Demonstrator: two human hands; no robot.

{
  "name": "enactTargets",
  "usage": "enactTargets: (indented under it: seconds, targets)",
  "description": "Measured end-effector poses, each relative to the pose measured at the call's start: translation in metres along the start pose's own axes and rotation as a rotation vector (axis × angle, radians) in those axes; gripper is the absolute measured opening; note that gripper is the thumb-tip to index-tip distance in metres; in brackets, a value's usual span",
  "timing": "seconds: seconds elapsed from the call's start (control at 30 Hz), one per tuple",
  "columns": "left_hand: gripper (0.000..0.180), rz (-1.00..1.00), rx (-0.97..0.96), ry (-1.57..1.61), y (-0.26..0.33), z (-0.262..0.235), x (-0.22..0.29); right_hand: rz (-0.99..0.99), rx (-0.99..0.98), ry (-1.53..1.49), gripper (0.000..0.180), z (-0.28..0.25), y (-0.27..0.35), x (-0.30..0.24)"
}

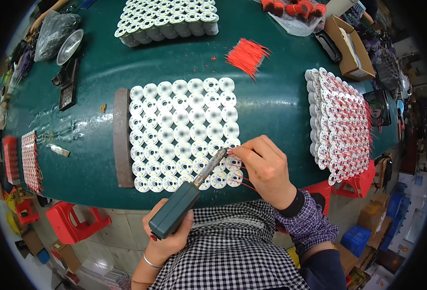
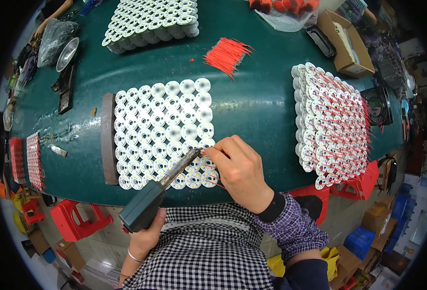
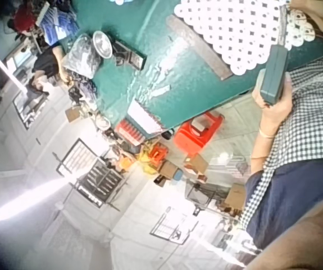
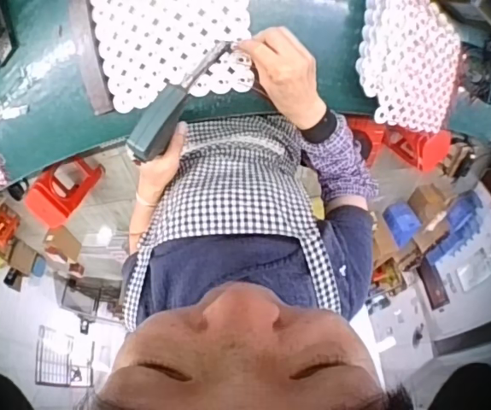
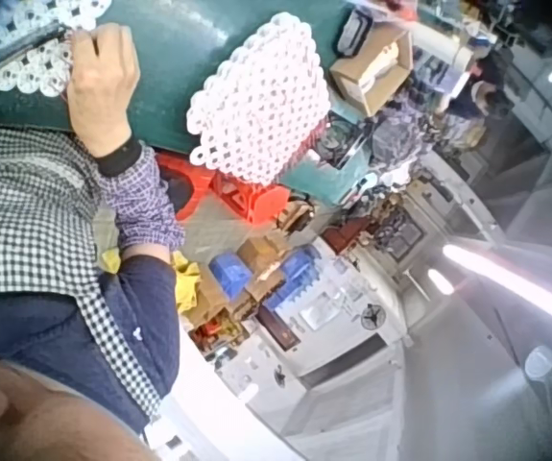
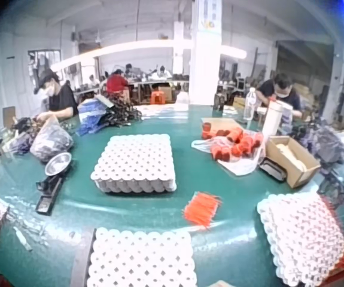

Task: The person assembles LED panels by connecting wiring and LED chips with a soldering iron.

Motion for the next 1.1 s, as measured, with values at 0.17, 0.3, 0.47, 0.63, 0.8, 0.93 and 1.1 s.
enactTargets:
  seconds: [0.17, 0.3, 0.47, 0.63, 0.8, 0.93, 1.1]
  targets:
    - [0.02, -0.093, -0.014, -0.035, 0.007, -0.002, -0.011, 0.006, -0.006, -0.001, 0.024, 0.001, 0.001, 0.0]
    - [0.021, -0.078, 0.07, 0.016, 0.018, -0.01, -0.022, 0.01, -0.014, -0.003, 0.023, 0.001, 0.002, 0.0]
    - [0.026, 0.111, 0.151, -0.064, 0.013, -0.014, -0.008, 0.015, -0.017, 0.0, 0.022, 0.0, 0.001, -0.001]
    - [0.027, 0.063, 0.13, -0.01, 0.006, -0.011, -0.005, 0.035, -0.028, -0.013, 0.021, -0.004, 0.0, -0.004]
    - [0.026, 0.043, 0.084, -0.045, 0.007, -0.008, -0.009, 0.029, -0.036, -0.015, 0.021, -0.002, 0.003, -0.002]
    - [0.024, 0.032, 0.026, -0.018, 0.005, -0.004, -0.009, 0.039, -0.027, -0.017, 0.022, -0.001, 0.004, -0.002]
    - [0.019, 0.061, -0.007, -0.069, -0.007, -0.003, 0.007, 0.036, -0.028, -0.02, 0.023, -0.001, 0.004, -0.002]
Point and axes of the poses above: each hand's wrist, its own y-axis away from the middle knuckle, its own z-axis out of the palm, x = y × z, the point moved 4 cm from there along -y, towards the middle knuckle, and after that the axes turned 10 degrees about -z, right-handed, at the moved point
